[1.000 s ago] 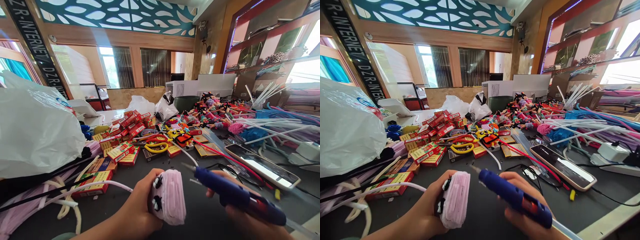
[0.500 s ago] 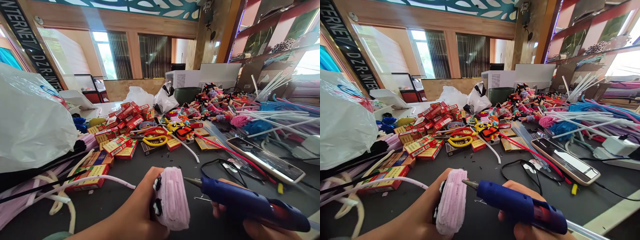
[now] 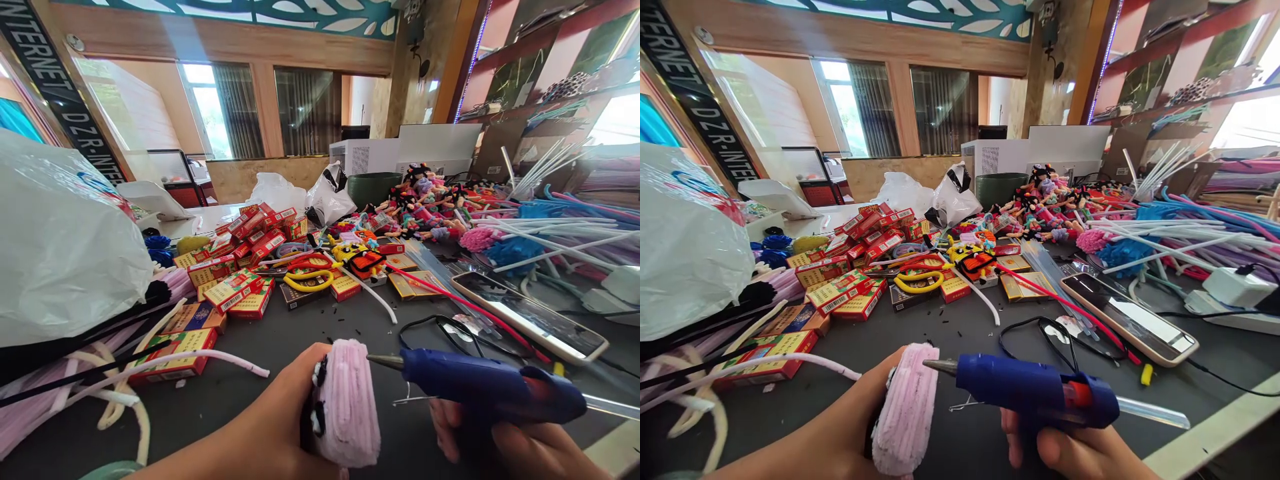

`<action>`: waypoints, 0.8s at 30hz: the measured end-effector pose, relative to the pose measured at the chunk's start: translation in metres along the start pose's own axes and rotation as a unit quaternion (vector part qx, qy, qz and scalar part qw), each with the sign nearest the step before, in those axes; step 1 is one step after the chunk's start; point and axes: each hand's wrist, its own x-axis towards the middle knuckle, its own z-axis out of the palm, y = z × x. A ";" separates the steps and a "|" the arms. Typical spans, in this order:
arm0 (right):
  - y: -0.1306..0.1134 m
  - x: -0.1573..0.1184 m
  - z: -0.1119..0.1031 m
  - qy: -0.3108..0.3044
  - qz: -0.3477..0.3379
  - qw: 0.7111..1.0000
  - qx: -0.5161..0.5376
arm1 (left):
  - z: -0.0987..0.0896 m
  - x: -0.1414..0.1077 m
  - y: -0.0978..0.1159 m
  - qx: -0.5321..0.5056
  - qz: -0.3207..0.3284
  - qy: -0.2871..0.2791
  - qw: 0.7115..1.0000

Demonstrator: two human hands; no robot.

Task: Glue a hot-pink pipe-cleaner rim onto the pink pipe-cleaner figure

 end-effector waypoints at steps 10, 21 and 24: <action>0.014 -0.004 -0.003 -0.068 0.064 0.994 0.064 | 0.001 -0.004 -0.003 0.089 -0.004 0.052 0.995; 0.008 -0.002 -0.004 -0.053 0.066 0.996 0.005 | -0.002 0.002 -0.004 0.106 0.043 0.009 0.993; 0.010 -0.003 -0.004 -0.058 0.068 0.996 -0.008 | 0.000 0.000 -0.003 0.098 0.044 0.023 0.994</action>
